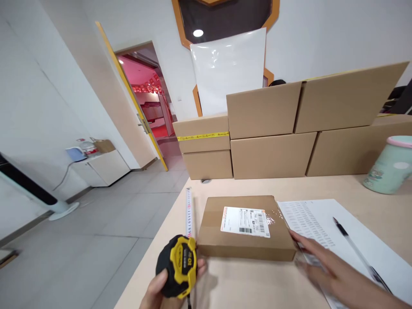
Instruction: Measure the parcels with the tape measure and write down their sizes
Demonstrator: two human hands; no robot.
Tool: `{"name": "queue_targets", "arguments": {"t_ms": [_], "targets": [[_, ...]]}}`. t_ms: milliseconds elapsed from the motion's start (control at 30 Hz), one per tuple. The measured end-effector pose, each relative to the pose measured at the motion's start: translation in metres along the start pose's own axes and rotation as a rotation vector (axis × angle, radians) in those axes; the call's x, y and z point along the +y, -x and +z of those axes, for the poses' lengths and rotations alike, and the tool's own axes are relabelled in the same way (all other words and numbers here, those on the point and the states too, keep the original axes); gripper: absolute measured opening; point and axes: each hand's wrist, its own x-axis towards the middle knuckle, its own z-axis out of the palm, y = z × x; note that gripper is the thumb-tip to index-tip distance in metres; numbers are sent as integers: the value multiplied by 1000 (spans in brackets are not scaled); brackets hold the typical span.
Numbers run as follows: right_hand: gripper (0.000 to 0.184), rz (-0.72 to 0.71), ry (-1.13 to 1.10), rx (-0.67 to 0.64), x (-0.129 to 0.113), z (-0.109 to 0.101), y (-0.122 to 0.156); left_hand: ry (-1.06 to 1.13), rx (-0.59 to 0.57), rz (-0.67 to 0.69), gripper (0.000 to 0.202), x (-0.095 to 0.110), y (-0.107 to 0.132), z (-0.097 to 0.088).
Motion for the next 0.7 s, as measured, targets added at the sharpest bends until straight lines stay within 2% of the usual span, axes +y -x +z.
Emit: {"name": "queue_targets", "arguments": {"t_ms": [67,133,233,333,467,567,633,700], "targets": [[73,-4,-6,-9,-3,12,9,21,-24,-76,35,2,-6,-1],[79,-8,-40,-22,-15,15,11,11,-43,-77,33,6,-9,0],[90,-20,-67,-11,-38,5,3,-66,-71,-6,37,17,-16,8],[99,-32,57,57,-55,-14,-16,-167,-126,57,42,29,-32,23],[90,-101,268,196,-61,-33,-57,-224,-139,118,43,36,-62,51],[80,-210,287,295,-58,-41,-87,-213,-100,165,41,33,-73,68],[77,-258,201,279,-58,-46,-100,-172,-87,203,38,27,-69,73],[78,-257,51,191,-60,-51,-109,-127,-116,220,38,21,-60,74]]}}
